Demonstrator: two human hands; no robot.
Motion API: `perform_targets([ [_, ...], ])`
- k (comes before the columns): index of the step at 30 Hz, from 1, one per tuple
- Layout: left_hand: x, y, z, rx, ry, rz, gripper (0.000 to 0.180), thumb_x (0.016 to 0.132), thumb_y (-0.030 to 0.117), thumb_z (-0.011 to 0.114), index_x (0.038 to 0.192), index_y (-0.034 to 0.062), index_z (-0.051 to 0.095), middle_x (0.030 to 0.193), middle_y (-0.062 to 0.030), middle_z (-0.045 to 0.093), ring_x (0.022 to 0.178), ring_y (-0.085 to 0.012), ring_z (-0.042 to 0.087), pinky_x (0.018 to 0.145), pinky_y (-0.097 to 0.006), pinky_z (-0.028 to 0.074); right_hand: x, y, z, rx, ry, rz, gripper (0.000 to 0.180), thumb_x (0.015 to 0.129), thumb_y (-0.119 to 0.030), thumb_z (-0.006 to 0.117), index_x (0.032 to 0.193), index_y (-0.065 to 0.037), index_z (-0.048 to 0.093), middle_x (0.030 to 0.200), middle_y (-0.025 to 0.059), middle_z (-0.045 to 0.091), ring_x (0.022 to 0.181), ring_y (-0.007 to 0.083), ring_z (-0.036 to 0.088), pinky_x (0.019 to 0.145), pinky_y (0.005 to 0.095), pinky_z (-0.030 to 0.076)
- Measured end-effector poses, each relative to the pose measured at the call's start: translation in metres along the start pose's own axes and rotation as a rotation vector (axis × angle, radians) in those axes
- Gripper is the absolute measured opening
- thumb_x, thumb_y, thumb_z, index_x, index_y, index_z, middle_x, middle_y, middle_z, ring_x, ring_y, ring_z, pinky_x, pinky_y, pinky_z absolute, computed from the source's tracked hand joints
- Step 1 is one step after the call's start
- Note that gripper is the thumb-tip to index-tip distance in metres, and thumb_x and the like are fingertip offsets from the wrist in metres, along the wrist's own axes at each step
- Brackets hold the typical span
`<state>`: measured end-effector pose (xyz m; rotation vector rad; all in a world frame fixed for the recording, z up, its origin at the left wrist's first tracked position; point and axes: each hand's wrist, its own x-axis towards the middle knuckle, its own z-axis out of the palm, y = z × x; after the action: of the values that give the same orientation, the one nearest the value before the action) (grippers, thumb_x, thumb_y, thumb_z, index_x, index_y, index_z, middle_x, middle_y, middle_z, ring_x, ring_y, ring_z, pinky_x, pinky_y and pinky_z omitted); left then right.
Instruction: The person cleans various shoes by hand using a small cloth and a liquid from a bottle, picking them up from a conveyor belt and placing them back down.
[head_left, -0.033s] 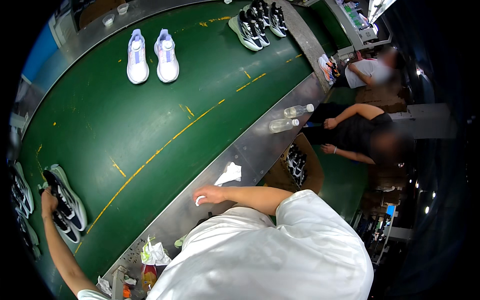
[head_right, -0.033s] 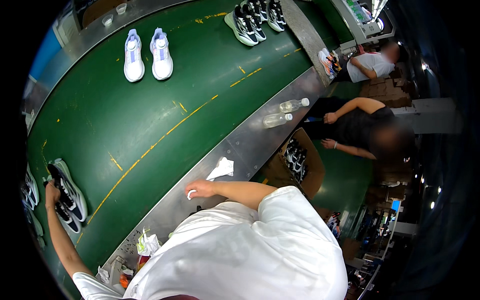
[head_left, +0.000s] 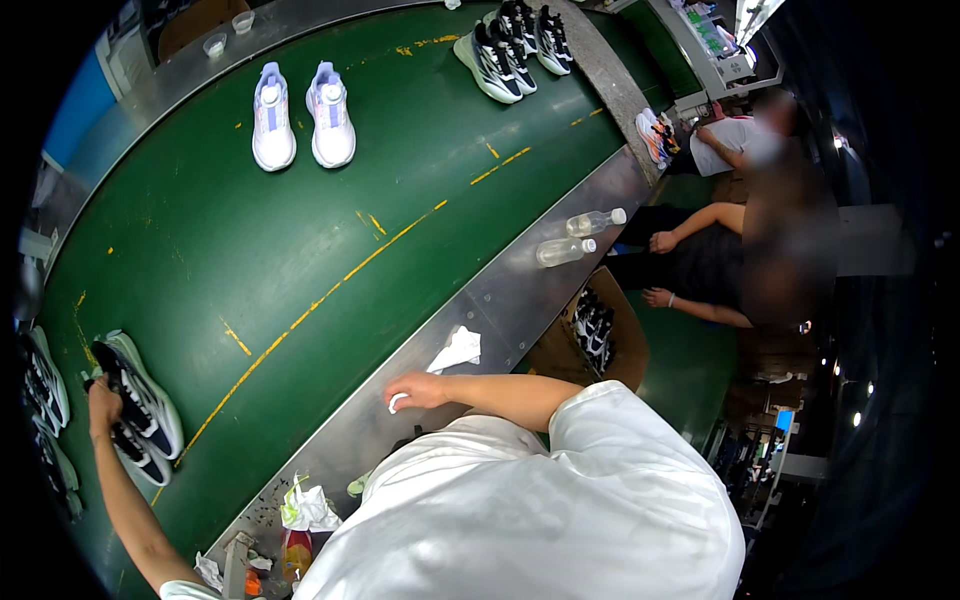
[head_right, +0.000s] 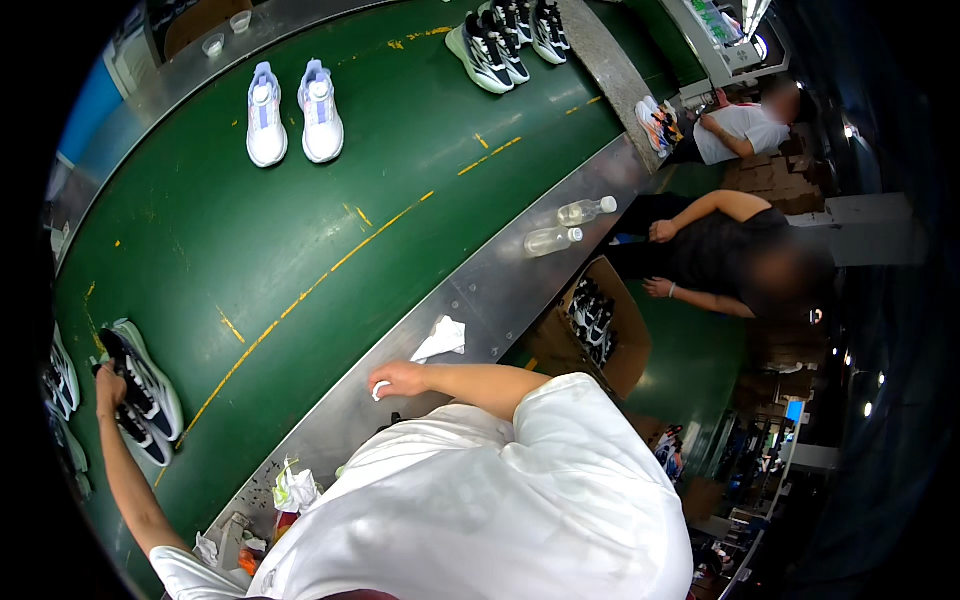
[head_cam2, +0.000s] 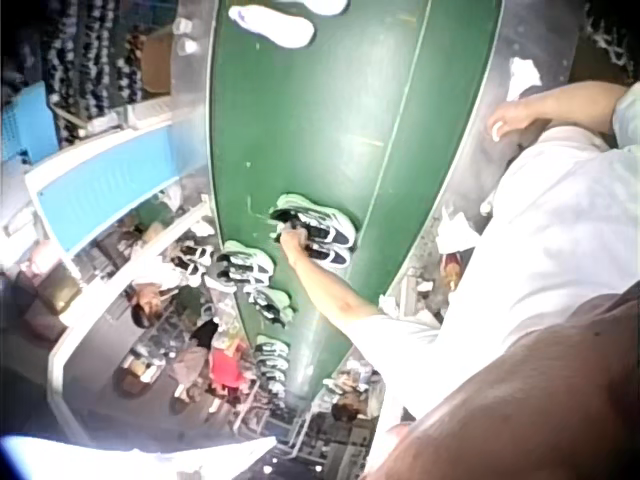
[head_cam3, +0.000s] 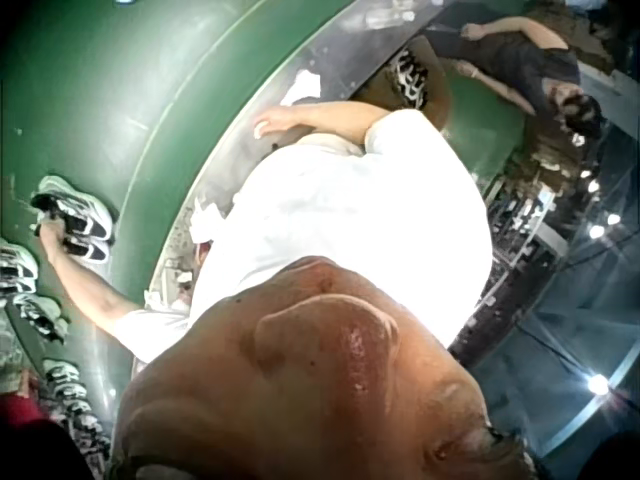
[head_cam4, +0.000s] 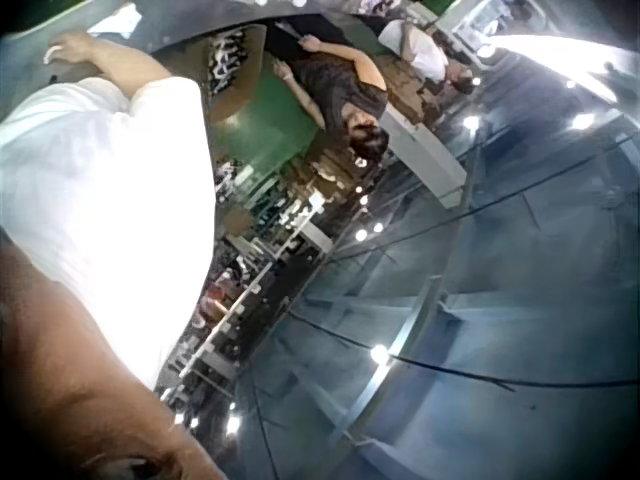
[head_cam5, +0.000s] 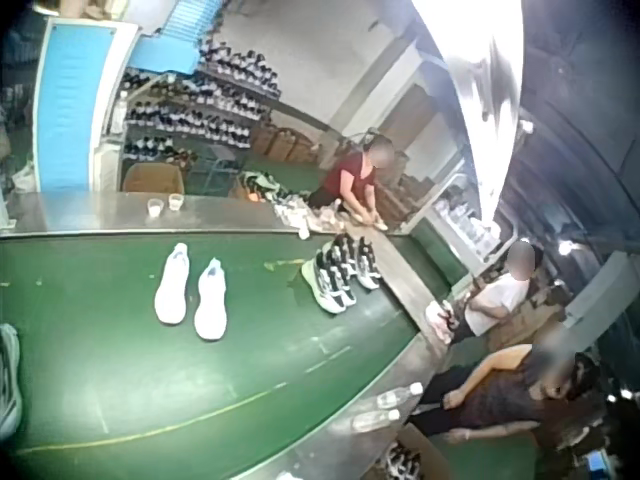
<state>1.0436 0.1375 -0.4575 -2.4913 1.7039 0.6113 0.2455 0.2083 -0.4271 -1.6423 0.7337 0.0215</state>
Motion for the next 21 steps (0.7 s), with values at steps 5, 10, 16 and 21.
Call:
perform_targets([
  [5, -0.073, 0.151, 0.009, -0.203, 0.017, 0.055, 0.05, 0.074, 0.0, 0.056, 0.123, -0.0055, 0.064, 0.112, -0.0307, 0.069, 0.106, -0.0429, 0.067, 0.093, -0.044, 0.051, 0.001, 0.002, 0.0, -0.042, -0.022, -0.005, 0.019, 0.093, -0.021, 0.066, 0.107, -0.008, 0.064, 0.107, 0.011, 0.067, 0.104, 0.0317, 0.063, 0.089, 0.0417, 0.049],
  [10, -0.179, 0.324, -0.029, -0.413, -0.096, 0.167, 0.039, 0.064, -0.003, 0.058, 0.103, -0.0018, 0.065, 0.09, -0.0268, 0.069, 0.084, -0.0388, 0.068, 0.081, -0.042, 0.052, 0.009, 0.018, 0.005, -0.006, 0.003, -0.072, 0.019, 0.091, -0.021, 0.067, 0.103, -0.008, 0.066, 0.102, 0.0126, 0.068, 0.099, 0.0306, 0.065, 0.086, 0.041, 0.05],
  [16, -0.265, 0.442, 0.003, -0.141, -0.203, 0.261, 0.027, 0.068, 0.005, 0.062, 0.094, -0.0006, 0.065, 0.092, -0.0273, 0.069, 0.091, -0.046, 0.066, 0.082, -0.05, 0.054, -0.018, -0.006, -0.026, 0.083, 0.024, 0.042, 0.021, 0.089, -0.024, 0.07, 0.099, -0.006, 0.066, 0.091, 0.0115, 0.07, 0.089, 0.0259, 0.066, 0.079, 0.0376, 0.05],
  [21, -0.316, 0.522, 0.039, 0.073, -0.31, 0.199, 0.024, 0.073, 0.015, 0.065, 0.096, 0.0057, 0.067, 0.093, -0.024, 0.071, 0.092, -0.0422, 0.069, 0.082, -0.048, 0.056, -0.066, 0.015, -0.06, 0.076, 0.15, 0.002, 0.019, 0.091, -0.022, 0.069, 0.1, -0.006, 0.066, 0.092, 0.0113, 0.07, 0.088, 0.0242, 0.065, 0.08, 0.0371, 0.05],
])
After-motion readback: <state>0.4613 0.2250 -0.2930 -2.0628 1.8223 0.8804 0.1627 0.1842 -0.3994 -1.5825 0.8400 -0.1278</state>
